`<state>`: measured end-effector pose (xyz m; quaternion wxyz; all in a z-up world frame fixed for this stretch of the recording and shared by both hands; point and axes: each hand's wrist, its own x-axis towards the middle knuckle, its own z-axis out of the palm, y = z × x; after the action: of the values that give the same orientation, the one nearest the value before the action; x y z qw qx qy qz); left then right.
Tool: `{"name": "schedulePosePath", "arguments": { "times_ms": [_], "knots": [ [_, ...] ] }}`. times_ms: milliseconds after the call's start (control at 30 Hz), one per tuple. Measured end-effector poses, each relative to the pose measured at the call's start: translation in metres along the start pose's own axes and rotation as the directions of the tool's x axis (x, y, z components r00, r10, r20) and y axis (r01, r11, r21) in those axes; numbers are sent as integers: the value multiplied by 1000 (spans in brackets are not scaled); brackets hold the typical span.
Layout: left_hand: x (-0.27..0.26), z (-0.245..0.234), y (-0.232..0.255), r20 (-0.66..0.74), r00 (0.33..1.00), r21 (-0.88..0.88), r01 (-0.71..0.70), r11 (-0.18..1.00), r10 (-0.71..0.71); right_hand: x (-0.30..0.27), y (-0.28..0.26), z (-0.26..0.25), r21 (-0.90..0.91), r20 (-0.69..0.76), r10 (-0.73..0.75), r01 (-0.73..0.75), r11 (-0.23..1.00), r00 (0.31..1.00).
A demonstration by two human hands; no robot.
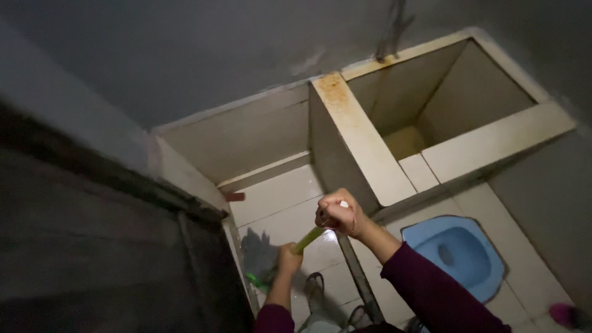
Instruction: The person uses a green mop to clean the tiled floor of a bathroom. They move the mop back and forth across the floor, focusing on the area near a squat toilet and a built-in sink.
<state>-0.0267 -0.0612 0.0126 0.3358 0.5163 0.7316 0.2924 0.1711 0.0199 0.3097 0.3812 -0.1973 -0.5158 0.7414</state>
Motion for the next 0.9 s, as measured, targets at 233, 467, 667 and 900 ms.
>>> {"name": "schedulePosePath", "arguments": {
  "times_ms": [233,467,667,900],
  "knots": [
    [-11,-1,-2,-122,989,100,-77,992,89,3,10,7,132,62,-21,13,991,998],
    [49,2,13,-159,958,61,-231,971,238,14,-8,-3,8,-56,-111,112,994,992],
    [129,23,43,-148,885,149,-421,895,442,13,-39,-12,-251,-207,-117,63,966,971],
    [175,43,71,-24,929,-74,-370,926,369,27,-58,-18,-524,-126,-259,157,837,958]
  ]
}}
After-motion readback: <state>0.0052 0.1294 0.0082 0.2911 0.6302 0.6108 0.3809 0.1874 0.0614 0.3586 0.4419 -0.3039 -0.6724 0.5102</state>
